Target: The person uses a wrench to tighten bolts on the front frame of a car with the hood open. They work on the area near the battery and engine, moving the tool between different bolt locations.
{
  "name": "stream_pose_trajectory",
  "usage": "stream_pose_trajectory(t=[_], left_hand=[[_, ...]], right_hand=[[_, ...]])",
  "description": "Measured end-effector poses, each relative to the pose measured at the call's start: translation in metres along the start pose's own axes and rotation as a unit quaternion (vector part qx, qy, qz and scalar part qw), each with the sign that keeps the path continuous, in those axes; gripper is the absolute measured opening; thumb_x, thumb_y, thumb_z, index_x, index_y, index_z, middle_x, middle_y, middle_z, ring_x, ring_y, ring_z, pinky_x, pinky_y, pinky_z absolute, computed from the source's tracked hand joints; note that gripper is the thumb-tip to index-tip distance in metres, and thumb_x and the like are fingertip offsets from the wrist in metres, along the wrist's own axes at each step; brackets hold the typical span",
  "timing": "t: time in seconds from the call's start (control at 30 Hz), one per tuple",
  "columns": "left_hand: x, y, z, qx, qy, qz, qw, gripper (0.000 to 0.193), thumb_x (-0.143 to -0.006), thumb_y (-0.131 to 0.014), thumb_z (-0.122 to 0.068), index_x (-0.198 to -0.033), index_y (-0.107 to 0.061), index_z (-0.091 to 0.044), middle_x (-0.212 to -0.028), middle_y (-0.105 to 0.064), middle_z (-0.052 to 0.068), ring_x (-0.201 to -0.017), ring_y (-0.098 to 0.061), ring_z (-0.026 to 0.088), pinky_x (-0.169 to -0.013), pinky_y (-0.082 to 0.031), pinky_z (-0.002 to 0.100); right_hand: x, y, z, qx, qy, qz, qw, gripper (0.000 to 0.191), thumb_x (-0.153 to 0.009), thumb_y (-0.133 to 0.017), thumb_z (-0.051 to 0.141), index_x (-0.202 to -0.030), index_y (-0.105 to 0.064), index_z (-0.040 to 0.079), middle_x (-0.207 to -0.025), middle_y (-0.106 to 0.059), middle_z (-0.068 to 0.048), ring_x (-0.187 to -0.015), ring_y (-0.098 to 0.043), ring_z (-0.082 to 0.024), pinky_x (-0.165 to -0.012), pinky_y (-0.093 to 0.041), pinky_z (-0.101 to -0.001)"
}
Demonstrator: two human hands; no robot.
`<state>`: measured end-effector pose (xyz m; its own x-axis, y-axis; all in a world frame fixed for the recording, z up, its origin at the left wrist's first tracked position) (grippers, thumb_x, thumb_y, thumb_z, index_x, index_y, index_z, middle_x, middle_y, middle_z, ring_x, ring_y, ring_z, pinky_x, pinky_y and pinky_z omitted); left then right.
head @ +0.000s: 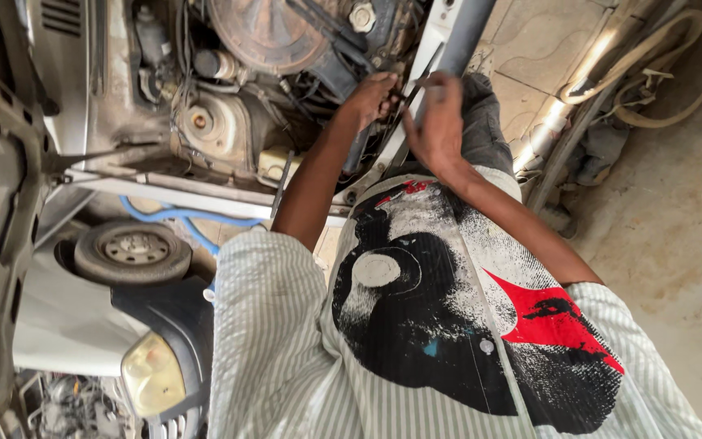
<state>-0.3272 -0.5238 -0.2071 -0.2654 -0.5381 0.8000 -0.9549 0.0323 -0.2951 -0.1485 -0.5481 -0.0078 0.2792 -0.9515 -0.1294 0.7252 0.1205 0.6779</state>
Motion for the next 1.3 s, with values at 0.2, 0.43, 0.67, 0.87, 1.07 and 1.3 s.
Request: stream_pose_trajectory(t=[0.2, 0.43, 0.67, 0.87, 1.07, 1.3], left_hand=[[0.0, -0.002, 0.002, 0.003, 0.01, -0.015, 1.0, 0.029, -0.109, -0.051, -0.034, -0.097, -0.062, -0.01, -0.077, -0.056, -0.002, -0.058, -0.049, 0.007, -0.052, -0.043, 0.023], [-0.008, -0.008, 0.0, 0.066, 0.021, -0.031, 0.997, 0.026, -0.107, -0.048, -0.028, -0.113, -0.066, -0.009, -0.091, -0.066, 0.0, -0.071, -0.062, 0.011, -0.061, -0.055, 0.027], [-0.017, -0.002, 0.004, 0.079, -0.011, -0.044, 0.996, 0.026, -0.108, -0.049, -0.028, -0.114, -0.064, -0.007, -0.089, -0.061, 0.001, -0.066, -0.052, 0.013, -0.056, -0.045, 0.029], [-0.025, 0.001, 0.008, 0.088, -0.02, -0.026, 0.996, 0.029, -0.108, -0.048, -0.028, -0.114, -0.065, -0.005, -0.085, -0.061, 0.003, -0.067, -0.053, 0.012, -0.058, -0.048, 0.028], [-0.015, -0.001, 0.002, 0.121, -0.039, 0.018, 0.992, 0.028, -0.107, -0.048, -0.029, -0.106, -0.061, -0.005, -0.091, -0.066, 0.005, -0.078, -0.067, 0.017, -0.067, -0.059, 0.033], [0.011, -0.017, 0.004, 0.043, -0.076, -0.039, 0.995, 0.025, -0.104, -0.054, -0.027, -0.089, -0.063, -0.01, -0.069, -0.055, -0.001, -0.054, -0.05, 0.011, -0.044, -0.037, 0.028]], right_hand=[[-0.016, -0.02, -0.022, -0.121, -0.3, 0.122, 0.938, 0.057, -0.089, -0.079, 0.015, -0.137, -0.051, 0.0, -0.107, -0.068, -0.017, -0.101, -0.069, -0.035, -0.091, -0.054, -0.0444], [-0.018, -0.017, -0.011, 0.25, 0.256, 0.143, 0.923, 0.033, -0.08, -0.081, 0.01, -0.111, -0.07, 0.015, -0.124, -0.066, -0.011, -0.12, -0.064, -0.029, -0.103, -0.051, -0.0461], [-0.012, -0.01, -0.028, -0.155, -0.247, 0.038, 0.956, 0.051, -0.089, -0.078, 0.02, -0.131, -0.058, 0.0, -0.115, -0.066, -0.019, -0.1, -0.069, -0.031, -0.088, -0.055, -0.0434], [-0.027, -0.019, -0.027, 0.03, 0.006, 0.141, 0.99, 0.045, -0.084, -0.074, 0.01, -0.127, -0.066, 0.001, -0.113, -0.066, -0.016, -0.103, -0.065, -0.038, -0.087, -0.053, -0.0483], [-0.024, -0.029, -0.022, 0.142, 0.175, 0.16, 0.961, 0.031, -0.083, -0.065, 0.002, -0.111, -0.076, 0.009, -0.116, -0.068, -0.012, -0.105, -0.065, -0.031, -0.093, -0.052, -0.0453], [-0.025, 0.001, 0.006, 0.122, 0.124, 0.259, 0.95, 0.044, -0.078, -0.064, -0.003, -0.12, -0.072, 0.007, -0.12, -0.068, -0.013, -0.106, -0.067, -0.03, -0.093, -0.052, -0.0467]])
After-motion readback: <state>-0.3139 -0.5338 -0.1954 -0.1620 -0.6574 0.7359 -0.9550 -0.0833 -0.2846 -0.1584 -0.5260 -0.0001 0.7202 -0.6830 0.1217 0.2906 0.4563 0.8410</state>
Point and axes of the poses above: each hand's wrist, its own x-axis away from the middle knuckle, its own y-axis out of the back of the hand, z = x × y, the point moved 3 cm from there along -x, towards the middle knuckle
